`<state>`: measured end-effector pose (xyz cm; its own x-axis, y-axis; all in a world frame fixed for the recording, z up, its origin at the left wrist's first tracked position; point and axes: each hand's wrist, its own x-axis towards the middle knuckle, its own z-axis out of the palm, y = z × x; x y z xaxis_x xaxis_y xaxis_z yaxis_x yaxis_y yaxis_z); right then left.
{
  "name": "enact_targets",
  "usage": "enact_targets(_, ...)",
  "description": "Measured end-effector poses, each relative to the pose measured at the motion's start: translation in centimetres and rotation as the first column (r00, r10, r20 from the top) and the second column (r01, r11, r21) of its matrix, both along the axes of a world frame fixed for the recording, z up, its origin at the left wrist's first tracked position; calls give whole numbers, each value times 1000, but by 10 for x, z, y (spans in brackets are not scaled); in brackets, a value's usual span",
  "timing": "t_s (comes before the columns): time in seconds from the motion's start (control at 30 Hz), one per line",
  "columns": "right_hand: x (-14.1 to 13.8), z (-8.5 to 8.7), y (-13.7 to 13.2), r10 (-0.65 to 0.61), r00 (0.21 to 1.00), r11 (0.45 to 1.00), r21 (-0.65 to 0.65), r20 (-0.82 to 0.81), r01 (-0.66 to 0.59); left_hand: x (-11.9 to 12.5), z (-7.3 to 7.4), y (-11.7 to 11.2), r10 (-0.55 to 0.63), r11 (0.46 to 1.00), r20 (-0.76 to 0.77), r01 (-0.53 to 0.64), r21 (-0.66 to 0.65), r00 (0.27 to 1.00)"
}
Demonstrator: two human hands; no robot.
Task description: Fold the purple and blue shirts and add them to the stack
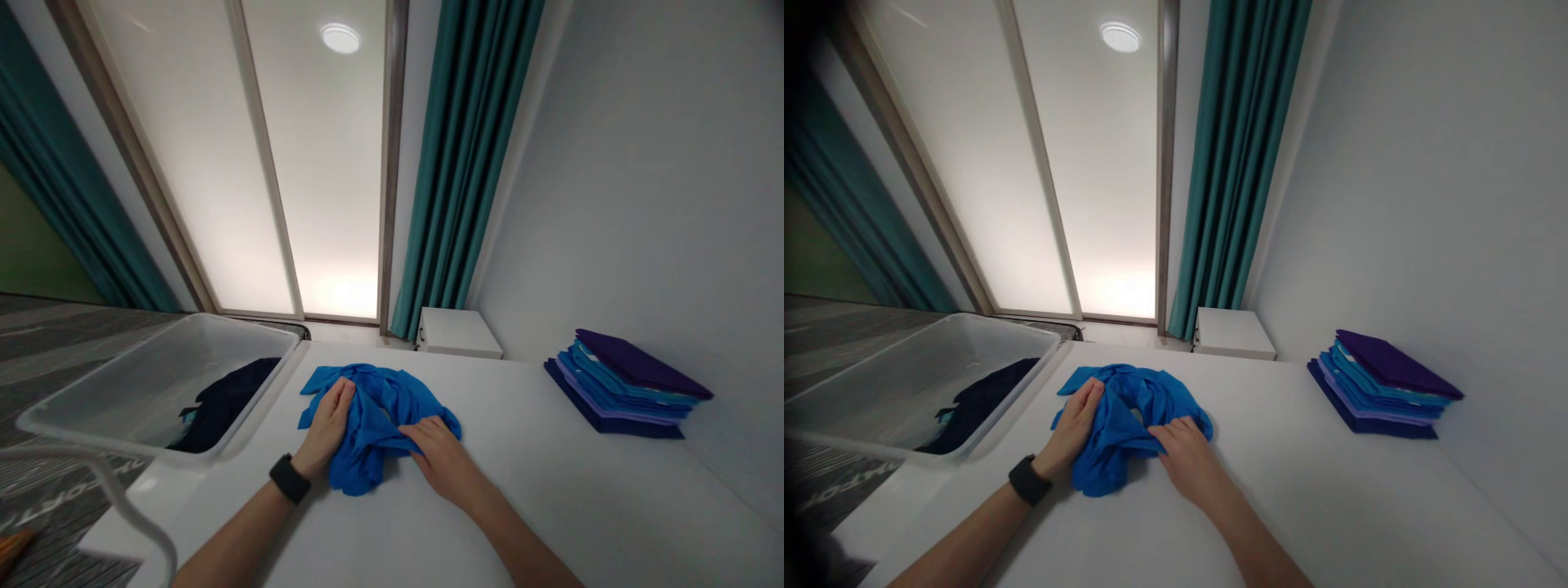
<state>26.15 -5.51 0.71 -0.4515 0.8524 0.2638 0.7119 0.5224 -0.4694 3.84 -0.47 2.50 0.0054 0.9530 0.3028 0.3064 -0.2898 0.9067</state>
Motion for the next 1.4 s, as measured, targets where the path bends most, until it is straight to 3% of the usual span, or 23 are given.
enact_targets(0.1,7,3,7,-158,951,986,-88,-265,140,-4,3,-4,-154,982,-204,173,78,967)
enact_targets(0.23,33,18,16,-363,784,929,-125,-503,349,-6,4,-11,-279,895,-604,430,117,747)
enact_targets(0.33,60,19,23,-510,690,834,-97,-514,544,-6,4,-11,-306,848,-703,519,106,642)
enact_targets(0.43,82,4,30,-603,733,777,-24,-316,629,-7,1,-7,-355,820,-686,564,97,635)
enact_targets(0.53,89,-8,32,-576,817,803,159,-41,574,-11,-7,-1,-305,840,-660,520,153,686)
enact_targets(0.63,74,-3,27,-494,868,835,299,38,462,-15,-16,7,-220,869,-677,456,191,702)
enact_targets(0.7,57,6,17,-363,931,899,278,41,338,-15,-20,12,-216,881,-676,440,177,704)
enact_targets(0.77,38,12,5,-184,978,971,170,94,166,-15,-22,18,-238,902,-613,406,148,753)
enact_targets(0.83,22,12,-5,-43,984,997,69,171,32,-15,-20,22,-252,939,-474,332,93,844)
enact_targets(0.9,11,7,-9,11,976,999,41,220,-20,-15,-16,22,-234,966,-332,257,29,914)
enact_targets(0.97,5,1,-6,-14,972,997,82,236,-6,-15,-9,15,-217,973,-294,232,17,931)
enact_targets(1.03,2,-2,2,-94,969,986,158,226,59,-10,-2,3,-250,950,-384,302,82,889)
enact_targets(1.13,2,-3,11,-236,959,945,265,154,191,7,6,-19,-351,813,-630,559,162,693)
enact_targets(1.23,4,1,11,-264,963,932,272,48,242,24,6,-28,-260,755,-775,622,209,576)
enact_targets(1.27,6,3,10,-239,971,941,251,16,228,27,4,-27,-236,756,-779,614,229,581)
enact_targets(1.33,10,9,6,-180,983,961,204,-43,185,25,2,-20,-203,797,-719,539,273,665)
enact_targets(1.4,17,12,5,-142,988,974,170,-67,152,13,-1,-7,-104,887,-599,347,305,794)
